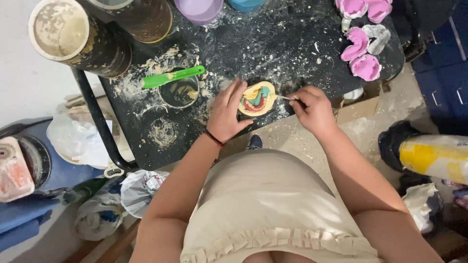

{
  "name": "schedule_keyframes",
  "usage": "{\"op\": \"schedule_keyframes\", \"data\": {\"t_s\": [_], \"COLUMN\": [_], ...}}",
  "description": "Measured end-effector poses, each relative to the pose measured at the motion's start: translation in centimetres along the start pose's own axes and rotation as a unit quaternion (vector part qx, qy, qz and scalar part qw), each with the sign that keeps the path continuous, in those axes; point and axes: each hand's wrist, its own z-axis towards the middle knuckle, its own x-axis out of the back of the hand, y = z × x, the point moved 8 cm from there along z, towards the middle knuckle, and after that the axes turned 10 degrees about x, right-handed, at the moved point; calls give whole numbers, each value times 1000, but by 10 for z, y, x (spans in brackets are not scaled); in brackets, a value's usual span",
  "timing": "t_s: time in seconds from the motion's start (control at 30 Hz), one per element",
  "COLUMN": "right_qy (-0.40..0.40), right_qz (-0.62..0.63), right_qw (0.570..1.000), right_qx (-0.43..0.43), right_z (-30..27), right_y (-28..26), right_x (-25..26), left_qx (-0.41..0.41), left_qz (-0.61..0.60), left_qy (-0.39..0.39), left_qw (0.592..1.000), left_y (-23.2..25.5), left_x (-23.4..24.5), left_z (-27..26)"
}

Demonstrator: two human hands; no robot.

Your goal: The person is using a small tool to detail and refine a plaster mold of a dental arch on a laboratory bench.

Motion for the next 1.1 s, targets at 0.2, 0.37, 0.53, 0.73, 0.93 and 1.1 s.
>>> {"op": "schedule_keyframes", "data": {"t_s": [0.2,0.37,0.53,0.73,0.93,1.1], "right_qy": [-14,-15,-1,5,-21,-142], "right_qz": [3,1,-5,141,118,-119], "right_qw": [1000,1000,1000,989,992,977], "right_qx": [28,27,12,-44,28,108], "right_z": [7,-3,-29,-21,71,126], "right_y": [-8,-29,-32,-58,-137,-176], "right_x": [-2,1,-5,0,-37,-141], "left_qx": [-51,-61,-57,-44,-25,78], "left_qz": [-26,-22,18,71,187,327], "left_qy": [-4,17,61,37,209,41], "left_qw": [998,998,996,996,959,941], "left_y": [1,-2,3,3,-40,-49], "left_x": [-3,-5,-9,17,140,149], "left_z": [9,8,2,-28,-41,-2]}}
